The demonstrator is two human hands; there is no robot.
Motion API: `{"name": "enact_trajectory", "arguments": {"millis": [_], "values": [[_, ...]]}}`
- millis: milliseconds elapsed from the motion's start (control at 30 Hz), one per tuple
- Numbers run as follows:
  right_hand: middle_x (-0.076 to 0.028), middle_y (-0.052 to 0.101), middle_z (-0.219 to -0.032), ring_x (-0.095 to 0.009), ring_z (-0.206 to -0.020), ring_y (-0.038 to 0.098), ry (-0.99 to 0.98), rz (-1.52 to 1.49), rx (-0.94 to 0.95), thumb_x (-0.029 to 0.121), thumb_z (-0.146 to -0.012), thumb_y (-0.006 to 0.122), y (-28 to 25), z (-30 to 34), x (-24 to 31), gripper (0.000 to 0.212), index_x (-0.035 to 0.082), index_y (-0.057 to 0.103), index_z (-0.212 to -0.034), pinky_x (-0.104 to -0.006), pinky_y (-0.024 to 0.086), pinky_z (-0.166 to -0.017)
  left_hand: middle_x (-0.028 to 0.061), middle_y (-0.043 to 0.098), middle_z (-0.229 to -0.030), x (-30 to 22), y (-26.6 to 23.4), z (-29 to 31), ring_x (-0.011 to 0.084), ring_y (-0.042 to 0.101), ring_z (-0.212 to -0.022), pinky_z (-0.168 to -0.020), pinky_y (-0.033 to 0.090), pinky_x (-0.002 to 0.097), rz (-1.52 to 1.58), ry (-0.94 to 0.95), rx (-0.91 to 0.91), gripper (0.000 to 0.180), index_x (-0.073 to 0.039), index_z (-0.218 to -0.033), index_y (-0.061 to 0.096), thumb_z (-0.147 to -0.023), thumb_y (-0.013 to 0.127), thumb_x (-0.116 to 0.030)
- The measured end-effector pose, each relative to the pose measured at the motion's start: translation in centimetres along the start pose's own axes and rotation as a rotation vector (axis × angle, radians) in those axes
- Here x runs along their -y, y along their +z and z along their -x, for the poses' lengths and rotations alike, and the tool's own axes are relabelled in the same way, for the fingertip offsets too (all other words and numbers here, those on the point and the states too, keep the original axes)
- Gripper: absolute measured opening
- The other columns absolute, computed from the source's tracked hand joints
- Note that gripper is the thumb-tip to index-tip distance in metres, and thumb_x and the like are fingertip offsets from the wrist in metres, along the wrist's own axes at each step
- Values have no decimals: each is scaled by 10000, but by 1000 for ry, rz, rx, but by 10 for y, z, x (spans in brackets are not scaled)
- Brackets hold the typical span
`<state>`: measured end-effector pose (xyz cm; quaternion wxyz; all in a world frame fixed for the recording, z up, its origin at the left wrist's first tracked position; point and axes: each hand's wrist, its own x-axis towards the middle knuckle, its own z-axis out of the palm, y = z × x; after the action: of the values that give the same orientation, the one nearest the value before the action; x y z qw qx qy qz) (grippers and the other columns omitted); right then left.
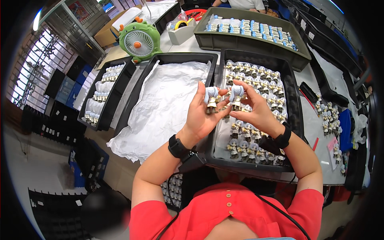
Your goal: The person picks small cylindrical components from a tray and places them into a black bin lined with white tissue paper. They use a small tool to adjust or mark each component before arranging them in rows within the bin.
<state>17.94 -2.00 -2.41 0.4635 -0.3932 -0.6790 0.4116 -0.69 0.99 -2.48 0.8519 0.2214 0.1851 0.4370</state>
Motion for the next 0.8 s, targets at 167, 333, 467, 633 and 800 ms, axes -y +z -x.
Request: {"name": "enact_trajectory", "arguments": {"millis": [167,333,467,633,800], "values": [[-135,476,-1218,-261,-1129,491,-188,424,-21,159,-656,770,3,1,2,730,67,432,-1296,-338,429,-913,103,561,-1133,1,-9,0,293,514,-1087,-911,404,502,52,-94,108,495,-76,-1090,537,-926,362,-510],[-136,383,-1287,-241,-1113,461,-130,374,86,173,-677,780,2,3,-4,775,14,387,-1326,-292,478,-824,82,553,-1130,6,-4,-1,265,544,-1050,-851,460,451,-34,-174,218,487,-80,-1195,483,-936,301,-451],[-110,410,-1311,-205,-1175,439,13,158,141,200,-670,795,-1,1,10,866,73,327,-1387,-324,385,-942,93,543,-1147,8,-3,-2,271,548,-1028,-862,464,427,-42,-180,256,468,-75,-1223,467,-926,298,-394],[-91,493,-1273,-202,-1145,480,118,441,395,228,-704,774,-52,15,76,790,85,373,-1370,-330,384,-947,161,496,-1233,9,-1,-2,321,521,-1071,-922,419,477,-3,-159,278,460,-44,-1251,439,-900,378,-336],[-110,565,-1189,-207,-1040,547,327,487,120,223,-784,697,-121,64,99,559,52,481,-1270,-332,434,-892,146,524,-1124,6,-3,4,292,518,-1059,-924,429,451,-22,-70,216,393,-50,-1242,444,-908,401,-252]]}}
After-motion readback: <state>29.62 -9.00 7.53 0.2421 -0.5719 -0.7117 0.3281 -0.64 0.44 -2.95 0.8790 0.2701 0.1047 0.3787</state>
